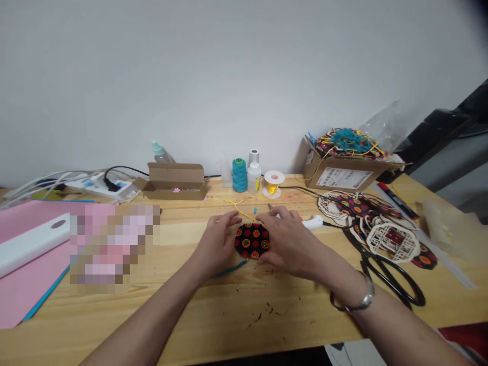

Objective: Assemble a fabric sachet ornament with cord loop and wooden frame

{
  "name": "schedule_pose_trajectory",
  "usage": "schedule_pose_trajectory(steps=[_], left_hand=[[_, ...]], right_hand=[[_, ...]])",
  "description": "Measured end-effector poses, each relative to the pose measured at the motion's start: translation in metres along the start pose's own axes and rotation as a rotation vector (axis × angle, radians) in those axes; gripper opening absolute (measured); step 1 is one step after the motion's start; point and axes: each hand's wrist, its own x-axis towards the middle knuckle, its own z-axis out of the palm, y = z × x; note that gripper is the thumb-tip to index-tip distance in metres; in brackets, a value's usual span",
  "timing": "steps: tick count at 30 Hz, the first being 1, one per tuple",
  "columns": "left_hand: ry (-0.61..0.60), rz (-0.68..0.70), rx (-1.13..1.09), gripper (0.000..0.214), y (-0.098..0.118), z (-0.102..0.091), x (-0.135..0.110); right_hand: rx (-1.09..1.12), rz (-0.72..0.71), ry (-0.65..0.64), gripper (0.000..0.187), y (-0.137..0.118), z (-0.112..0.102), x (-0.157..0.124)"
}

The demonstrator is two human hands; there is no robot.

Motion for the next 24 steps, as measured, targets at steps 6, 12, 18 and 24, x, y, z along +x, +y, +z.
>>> schedule_pose_trajectory(steps=[6, 12, 18, 24], left_hand=[[-0.017, 0.049, -0.09, 0.052, -0.006, 0.01, -0.001], [-0.046, 0.036, -0.097, 0.068, 0.0, 0.009, -0.002], [0.041, 0.027, -0.07, 0.06, -0.001, 0.007, -0.008], [0.06, 0.274, 0.068, 0.025, -0.003, 0.002, -0.01]], right_hand=[[-0.041, 0.02, 0.08, 0.081, 0.004, 0.017, 0.001], [-0.022, 0.006, 0.057, 0.085, 0.007, 0.02, 0.002], [0.0, -0.033, 0.041, 0.09, 0.009, 0.018, -0.002], [-0.054, -0.079, 0.049, 0.049, 0.011, 0.011, -0.001]])
